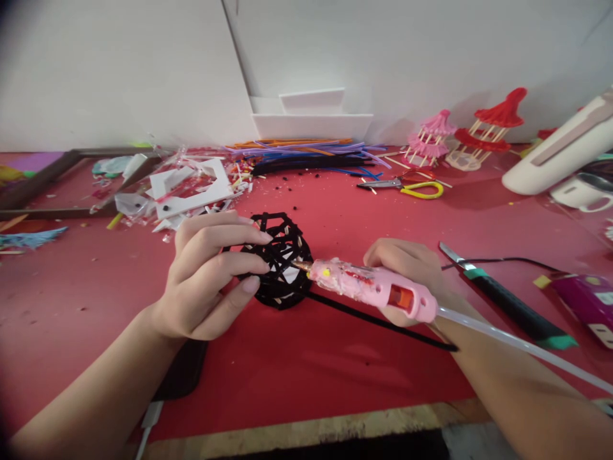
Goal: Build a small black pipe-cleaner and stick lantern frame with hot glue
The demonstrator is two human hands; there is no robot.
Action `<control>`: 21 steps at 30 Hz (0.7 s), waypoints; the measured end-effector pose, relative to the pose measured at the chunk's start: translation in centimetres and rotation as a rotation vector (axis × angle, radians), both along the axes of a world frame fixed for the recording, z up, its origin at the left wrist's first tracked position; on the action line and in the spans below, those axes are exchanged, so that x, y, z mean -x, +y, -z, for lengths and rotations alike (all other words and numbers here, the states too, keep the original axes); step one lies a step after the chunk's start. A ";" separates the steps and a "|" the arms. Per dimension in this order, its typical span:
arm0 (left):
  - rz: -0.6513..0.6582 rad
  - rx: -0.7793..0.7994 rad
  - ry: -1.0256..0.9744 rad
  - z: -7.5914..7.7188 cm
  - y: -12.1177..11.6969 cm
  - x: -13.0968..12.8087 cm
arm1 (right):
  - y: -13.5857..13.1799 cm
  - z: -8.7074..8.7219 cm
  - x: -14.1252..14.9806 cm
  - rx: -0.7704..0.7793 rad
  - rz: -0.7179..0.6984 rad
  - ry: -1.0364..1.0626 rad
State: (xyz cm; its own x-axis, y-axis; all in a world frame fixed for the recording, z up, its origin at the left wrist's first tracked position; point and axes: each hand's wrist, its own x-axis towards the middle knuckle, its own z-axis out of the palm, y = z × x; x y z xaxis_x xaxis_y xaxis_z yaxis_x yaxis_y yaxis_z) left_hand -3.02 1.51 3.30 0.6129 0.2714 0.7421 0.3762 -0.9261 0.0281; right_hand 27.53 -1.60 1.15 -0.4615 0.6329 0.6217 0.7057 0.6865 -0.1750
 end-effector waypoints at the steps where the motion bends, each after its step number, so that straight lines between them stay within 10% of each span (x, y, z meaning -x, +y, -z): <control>1: 0.002 -0.004 0.001 0.0 0.0 0.0 | 0.0 0.0 0.0 0.012 0.002 0.000; 21: -0.012 -0.003 -0.003 -0.1 0.0 -0.1 | 0.0 -0.4 -0.5 0.085 0.083 -0.051</control>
State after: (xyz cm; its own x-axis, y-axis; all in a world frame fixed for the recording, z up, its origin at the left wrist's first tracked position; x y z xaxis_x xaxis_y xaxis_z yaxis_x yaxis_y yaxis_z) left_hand -2.93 1.48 3.41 0.6071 0.2769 0.7448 0.3877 -0.9214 0.0265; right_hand 28.02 -1.61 1.53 -0.4350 0.7193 0.5416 0.7687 0.6099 -0.1926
